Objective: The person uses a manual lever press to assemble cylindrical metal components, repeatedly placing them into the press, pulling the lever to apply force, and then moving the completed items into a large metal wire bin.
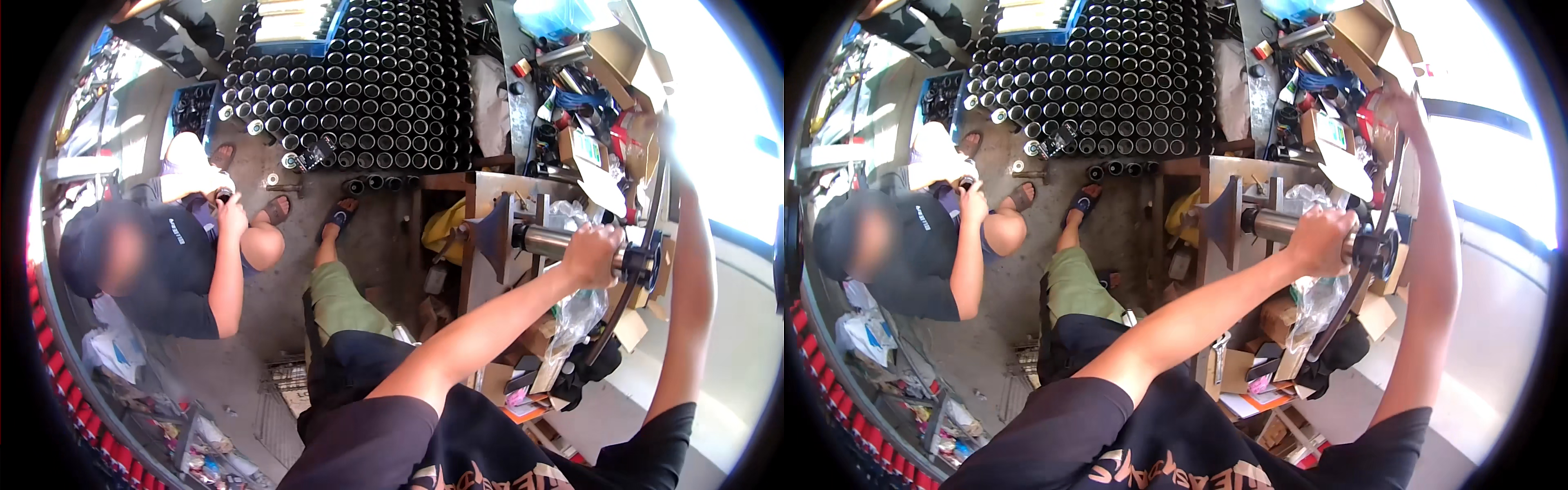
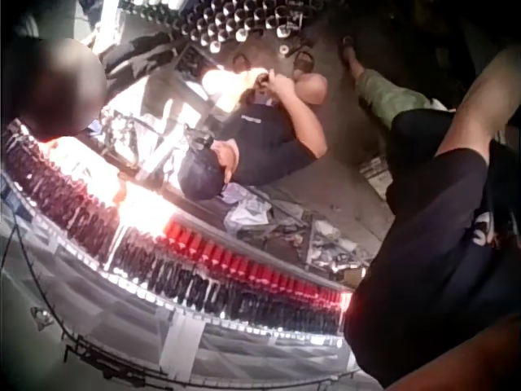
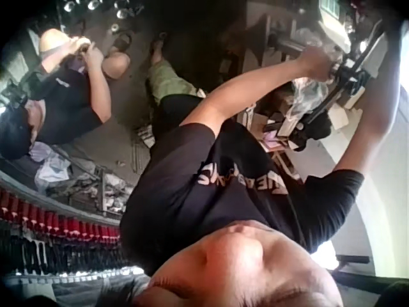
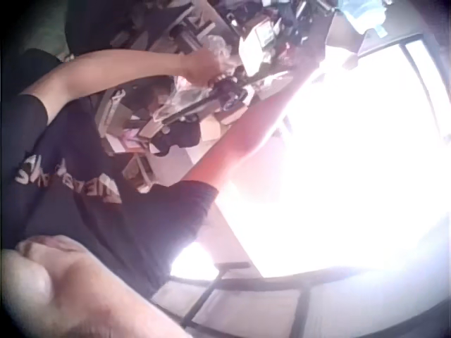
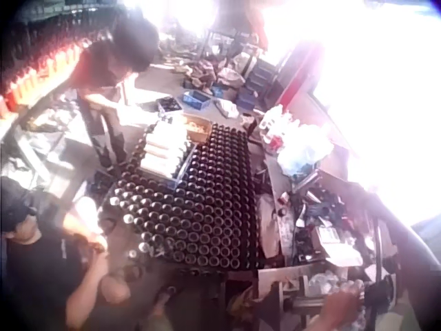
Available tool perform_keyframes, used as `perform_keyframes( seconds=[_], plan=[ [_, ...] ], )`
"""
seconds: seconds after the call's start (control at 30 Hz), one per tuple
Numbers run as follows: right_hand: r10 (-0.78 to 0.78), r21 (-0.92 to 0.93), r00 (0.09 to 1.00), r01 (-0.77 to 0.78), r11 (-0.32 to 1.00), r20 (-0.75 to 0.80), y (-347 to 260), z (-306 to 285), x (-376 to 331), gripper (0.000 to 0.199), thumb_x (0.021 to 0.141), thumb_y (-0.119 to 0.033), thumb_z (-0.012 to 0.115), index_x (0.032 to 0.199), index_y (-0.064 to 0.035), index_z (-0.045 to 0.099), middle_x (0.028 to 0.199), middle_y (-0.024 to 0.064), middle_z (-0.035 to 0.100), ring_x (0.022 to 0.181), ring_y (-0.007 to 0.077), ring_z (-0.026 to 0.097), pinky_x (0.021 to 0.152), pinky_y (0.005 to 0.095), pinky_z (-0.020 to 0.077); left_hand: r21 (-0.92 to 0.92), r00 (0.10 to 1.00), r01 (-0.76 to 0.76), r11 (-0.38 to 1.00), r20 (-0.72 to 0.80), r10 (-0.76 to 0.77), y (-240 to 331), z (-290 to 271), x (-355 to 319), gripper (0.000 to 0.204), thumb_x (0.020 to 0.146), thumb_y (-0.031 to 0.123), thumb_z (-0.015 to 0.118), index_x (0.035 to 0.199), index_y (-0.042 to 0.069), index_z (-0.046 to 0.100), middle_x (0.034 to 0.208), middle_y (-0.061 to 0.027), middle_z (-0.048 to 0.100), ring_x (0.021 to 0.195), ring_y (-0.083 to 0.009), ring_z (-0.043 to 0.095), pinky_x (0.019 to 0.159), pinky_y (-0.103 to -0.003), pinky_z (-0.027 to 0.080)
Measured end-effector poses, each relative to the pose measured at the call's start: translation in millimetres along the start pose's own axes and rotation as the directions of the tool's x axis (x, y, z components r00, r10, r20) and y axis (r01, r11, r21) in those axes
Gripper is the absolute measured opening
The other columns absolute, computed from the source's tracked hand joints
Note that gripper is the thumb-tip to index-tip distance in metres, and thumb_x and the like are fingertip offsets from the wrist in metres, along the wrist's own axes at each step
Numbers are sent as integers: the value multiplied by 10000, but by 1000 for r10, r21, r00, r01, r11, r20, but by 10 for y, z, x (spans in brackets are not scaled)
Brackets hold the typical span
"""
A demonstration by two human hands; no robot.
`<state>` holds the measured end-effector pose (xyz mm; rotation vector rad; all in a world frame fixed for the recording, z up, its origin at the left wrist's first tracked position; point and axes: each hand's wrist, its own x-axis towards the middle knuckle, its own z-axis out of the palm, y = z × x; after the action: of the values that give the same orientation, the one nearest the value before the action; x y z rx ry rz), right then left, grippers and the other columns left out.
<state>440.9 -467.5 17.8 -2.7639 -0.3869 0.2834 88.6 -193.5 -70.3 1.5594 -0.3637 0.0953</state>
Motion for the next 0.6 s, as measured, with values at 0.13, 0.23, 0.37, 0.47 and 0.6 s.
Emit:
perform_keyframes(
  seconds=[0.13, 0.23, 0.37, 0.47, 0.6],
  plan=[
    [-211, 77, 946, 198, 977, 246, -580, 739, -189, 296, 968, -181, 444, 889, 35, 630, 990, 130, 638, 930, 212, 592, 897, 346, 451, 148, 980, 26, 989, -197, 4, -98, -299, -32, 403, 617, 145, 732, 976, 62, 570, 911, -98, 639, 950, -293, 656, 876, -456, 460],
    [18, 357, 1000, -25, 934, 21, -578, 780, -967, 310, 990, -219, 434, 819, 0, 571, 890, 98, 617, 880, 190, 575, 883, 316, 418, 92, 986, -38, 995, -160, 52, 41, -247, -227, 383, 639, 132, 720, 993, 58, 594, 945, -101, 647, 975, -295, 650, 904, -452, 443],
    [91, 250, 992, -67, 966, -83, -317, 707, -1106, 359, 957, -252, 413, 703, -23, 524, 706, 71, 550, 705, 188, 524, 724, 333, 423, 95, 962, 120, 988, -258, -92, 304, -195, -416, 376, 667, 75, 690, 1021, 23, 574, 926, -147, 636, 1002, -366, 628, 938, -460, 438],
    [27, -75, 982, -42, 996, -189, -11, 650, -966, 356, 941, -283, 437, 712, -52, 582, 790, 147, 637, 770, 278, 617, 737, 386, 469, -533, 869, 470, 703, 141, -474, 800, -701, -588, 331, 808, 129, 706, 1040, -22, 524, 902, -159, 583, 728, -316, 623, 691, -452, 501],
    [-208, -704, 943, -39, 709, -261, -310, 468, -1164, 224, 942, -287, 497, 861, -124, 629, 924, 150, 660, 975, 363, 637, 808, 475, 494, -270, 674, 662, 699, 622, -398, 1464, -1064, -719, 340, 889, 269, 704, 980, -29, 567, 680, -73, 562, 436, -156, 520, 340, -313, 410]
  ],
)
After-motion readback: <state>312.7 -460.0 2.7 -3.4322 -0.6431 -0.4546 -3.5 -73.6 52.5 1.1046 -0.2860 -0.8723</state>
